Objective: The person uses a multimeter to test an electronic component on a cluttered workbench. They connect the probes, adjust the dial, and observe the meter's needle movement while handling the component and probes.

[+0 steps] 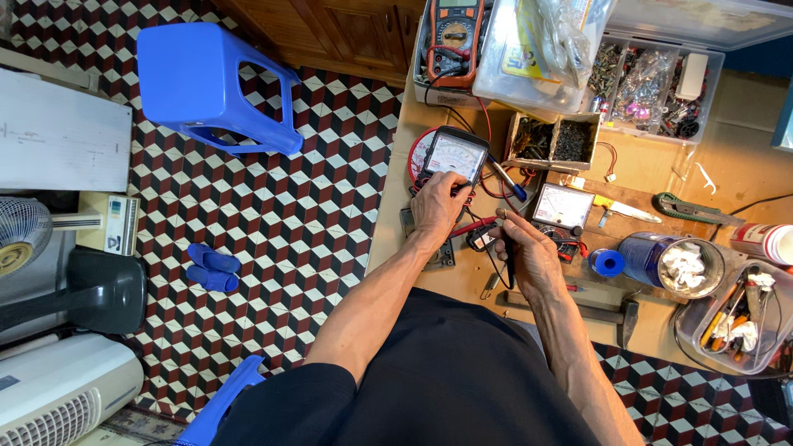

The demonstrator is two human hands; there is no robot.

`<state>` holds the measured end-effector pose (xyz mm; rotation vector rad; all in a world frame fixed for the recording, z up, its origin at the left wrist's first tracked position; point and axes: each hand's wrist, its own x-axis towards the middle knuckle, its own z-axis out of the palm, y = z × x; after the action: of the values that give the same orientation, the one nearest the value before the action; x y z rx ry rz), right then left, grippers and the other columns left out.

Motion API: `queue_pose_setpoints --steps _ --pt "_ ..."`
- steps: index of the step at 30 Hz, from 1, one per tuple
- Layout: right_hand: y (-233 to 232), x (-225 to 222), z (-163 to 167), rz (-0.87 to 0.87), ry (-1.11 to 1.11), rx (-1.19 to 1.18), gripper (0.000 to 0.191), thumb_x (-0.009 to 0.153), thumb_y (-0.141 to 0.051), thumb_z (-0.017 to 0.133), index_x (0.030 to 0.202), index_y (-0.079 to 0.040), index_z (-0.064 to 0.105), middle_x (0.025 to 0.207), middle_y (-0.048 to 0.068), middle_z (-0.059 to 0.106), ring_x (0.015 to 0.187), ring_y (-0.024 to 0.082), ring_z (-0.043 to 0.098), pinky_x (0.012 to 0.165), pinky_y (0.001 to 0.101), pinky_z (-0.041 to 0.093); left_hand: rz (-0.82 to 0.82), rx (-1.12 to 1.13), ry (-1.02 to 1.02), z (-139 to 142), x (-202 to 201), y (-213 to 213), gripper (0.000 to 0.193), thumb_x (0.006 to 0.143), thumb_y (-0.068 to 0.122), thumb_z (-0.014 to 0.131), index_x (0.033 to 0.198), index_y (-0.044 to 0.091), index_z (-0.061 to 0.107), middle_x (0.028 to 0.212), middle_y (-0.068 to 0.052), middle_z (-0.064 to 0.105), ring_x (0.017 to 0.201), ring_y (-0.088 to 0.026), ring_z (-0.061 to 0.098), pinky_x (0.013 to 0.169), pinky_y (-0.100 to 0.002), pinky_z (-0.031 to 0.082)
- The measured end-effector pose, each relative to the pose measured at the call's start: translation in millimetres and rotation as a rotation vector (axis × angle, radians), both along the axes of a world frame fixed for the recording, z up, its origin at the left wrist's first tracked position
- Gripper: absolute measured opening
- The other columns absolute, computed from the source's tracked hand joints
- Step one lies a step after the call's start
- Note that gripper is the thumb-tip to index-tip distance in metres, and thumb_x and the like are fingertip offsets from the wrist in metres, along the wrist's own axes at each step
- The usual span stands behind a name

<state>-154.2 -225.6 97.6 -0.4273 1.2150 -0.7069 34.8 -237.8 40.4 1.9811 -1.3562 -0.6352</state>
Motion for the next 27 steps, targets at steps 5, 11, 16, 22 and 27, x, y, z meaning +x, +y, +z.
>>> queue_pose_setpoints --steps 5,11,16,22,27 --pt "0.5 0.5 1.2 0.002 0.011 0.006 0.040 0.098 -0.012 0.062 0.137 0.001 0.062 0.094 0.014 0.072 0.071 0.014 0.063 0.062 0.0255 0.049 -0.008 0.012 -0.001 3.2 0.4 0.7 0.019 0.085 0.024 0.080 0.097 0.014 0.069 0.095 -0.003 0.070 0.086 -0.028 0.069 0.071 -0.044 0.053" --pt "0.2 -2.4 -0.6 -0.008 0.003 0.007 0.041 0.098 -0.012 0.062 0.137 0.001 0.061 0.093 0.014 0.072 0.071 0.014 0.063 0.061 0.0259 0.049 0.012 -0.006 -0.009 2.8 -4.0 0.3 0.018 0.086 0.025 0.080 0.094 0.014 0.068 0.093 -0.003 0.069 0.084 -0.028 0.068 0.070 -0.045 0.052" --pt "0.1 -2.9 -2.1 -0.005 -0.005 0.001 0.041 0.098 -0.012 0.062 0.137 0.001 0.061 0.093 0.014 0.072 0.071 0.014 0.063 0.061 0.0257 0.049 0.032 -0.014 -0.010 3.5 -5.7 -0.4 0.020 0.086 0.026 0.080 0.093 0.013 0.067 0.092 -0.003 0.069 0.083 -0.028 0.067 0.068 -0.045 0.052" --pt "-0.3 -2.7 -2.9 -0.008 -0.015 -0.003 0.041 0.099 -0.013 0.063 0.137 0.002 0.062 0.094 0.015 0.072 0.071 0.014 0.063 0.061 0.0259 0.048 0.030 -0.034 -0.002 3.7 -5.5 0.1 0.021 0.086 0.026 0.079 0.094 0.013 0.065 0.092 -0.003 0.069 0.084 -0.028 0.067 0.069 -0.044 0.052" --pt "-0.1 -3.0 -3.5 -0.013 -0.011 0.003 0.041 0.098 -0.013 0.063 0.136 0.002 0.062 0.095 0.015 0.072 0.071 0.014 0.063 0.062 0.0261 0.049 0.036 -0.036 -0.019 3.0 -4.9 0.0 0.021 0.086 0.025 0.080 0.093 0.012 0.065 0.092 -0.004 0.068 0.084 -0.029 0.067 0.069 -0.045 0.052"
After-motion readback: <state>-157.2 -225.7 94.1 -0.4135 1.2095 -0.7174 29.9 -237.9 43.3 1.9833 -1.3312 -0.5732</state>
